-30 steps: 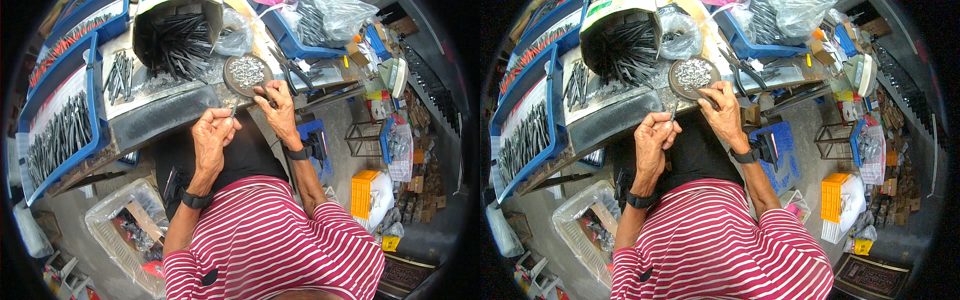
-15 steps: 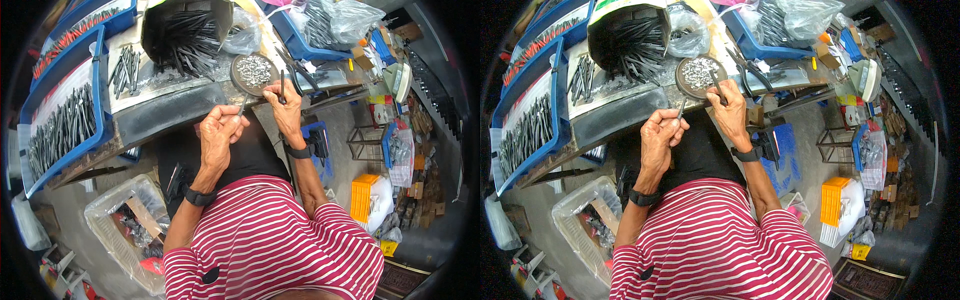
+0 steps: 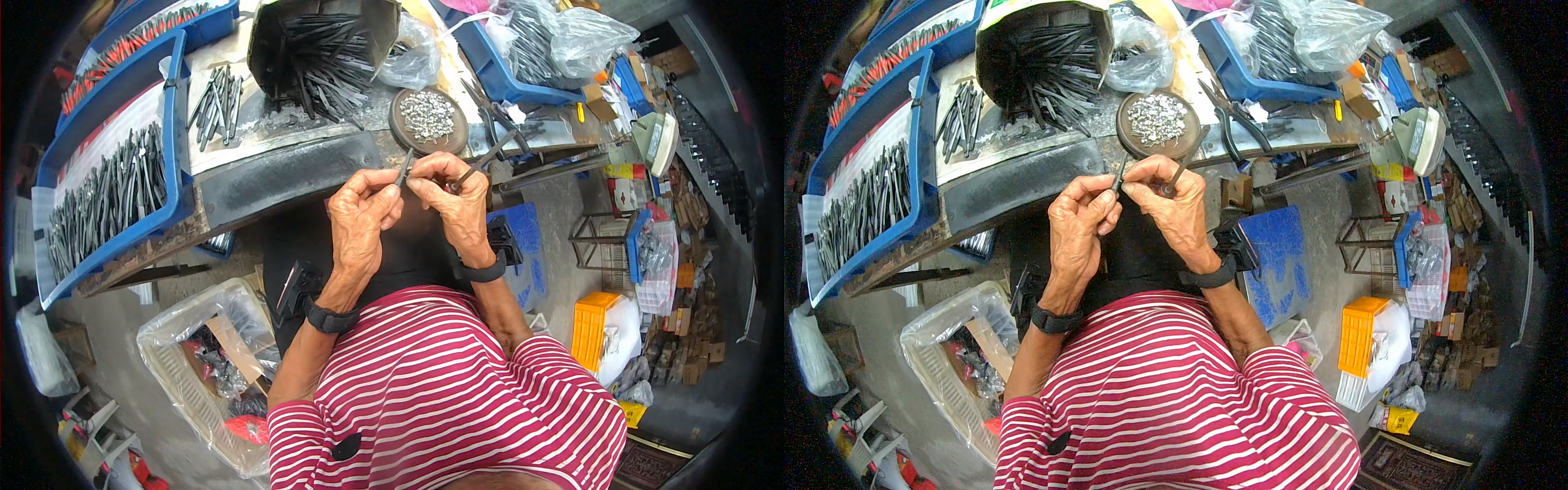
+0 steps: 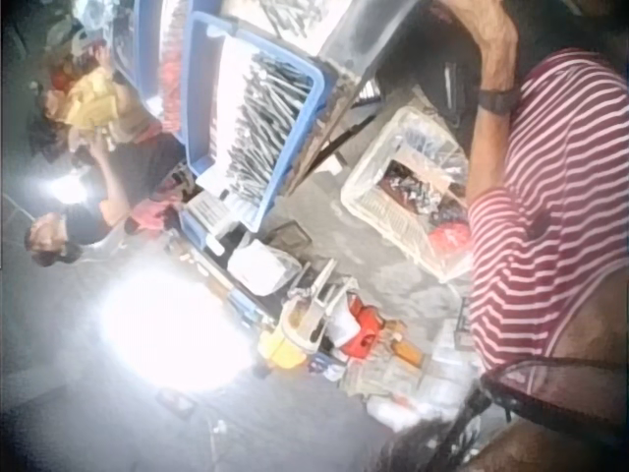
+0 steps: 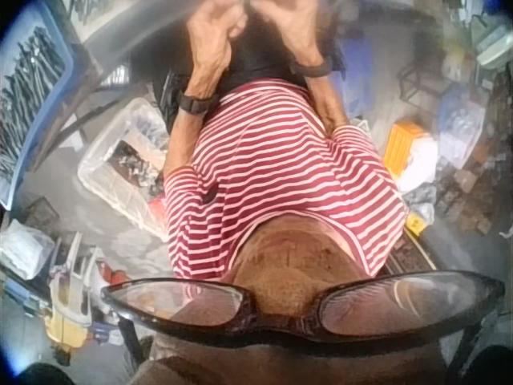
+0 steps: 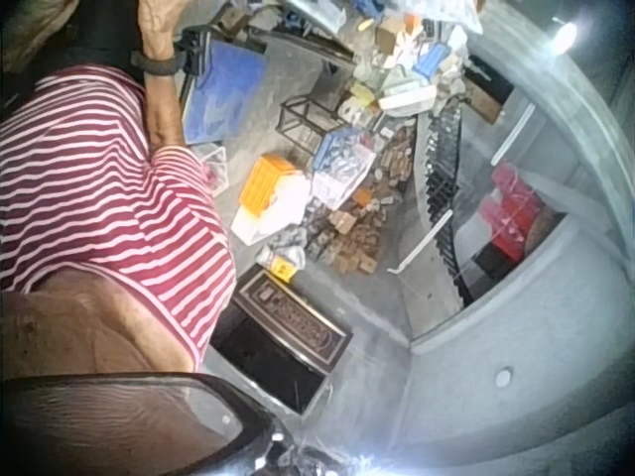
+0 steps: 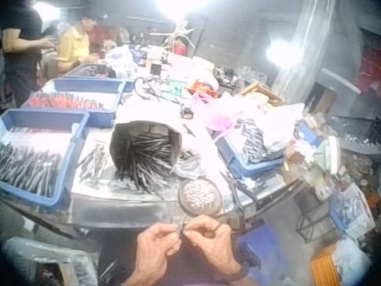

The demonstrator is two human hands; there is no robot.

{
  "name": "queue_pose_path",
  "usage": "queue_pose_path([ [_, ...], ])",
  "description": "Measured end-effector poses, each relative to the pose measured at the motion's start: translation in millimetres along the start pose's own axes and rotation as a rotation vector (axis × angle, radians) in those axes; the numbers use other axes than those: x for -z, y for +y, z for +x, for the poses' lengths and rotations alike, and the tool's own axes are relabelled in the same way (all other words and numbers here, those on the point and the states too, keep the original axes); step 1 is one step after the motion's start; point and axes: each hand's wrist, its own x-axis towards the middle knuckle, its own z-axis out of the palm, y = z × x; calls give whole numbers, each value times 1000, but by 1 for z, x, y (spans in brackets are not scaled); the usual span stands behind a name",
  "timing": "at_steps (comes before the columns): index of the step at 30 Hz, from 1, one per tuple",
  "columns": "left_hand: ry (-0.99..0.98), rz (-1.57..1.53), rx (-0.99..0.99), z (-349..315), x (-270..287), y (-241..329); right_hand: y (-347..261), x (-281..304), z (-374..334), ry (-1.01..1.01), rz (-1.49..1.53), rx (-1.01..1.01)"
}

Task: The person repeatedly picks a metal rod and a small metal cap, then presses the cap onto the rod's end. The person places the assembled fastener into a blue bin and repeats the process with new parts from the table. The person uses both hands to align and press the components together.

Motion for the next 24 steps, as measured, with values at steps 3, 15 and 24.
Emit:
queue_pose_path([
  [3,-6,19,-18,-1,1,0,-1,-3,-2,20,-6,-41],
  [15,-24,53,-34,-2,1,4,1,-6,-3,68,-164,67],
  [24,-84,28,-25,-2,2,11,-2,-2,1,-7,198,-91],
])
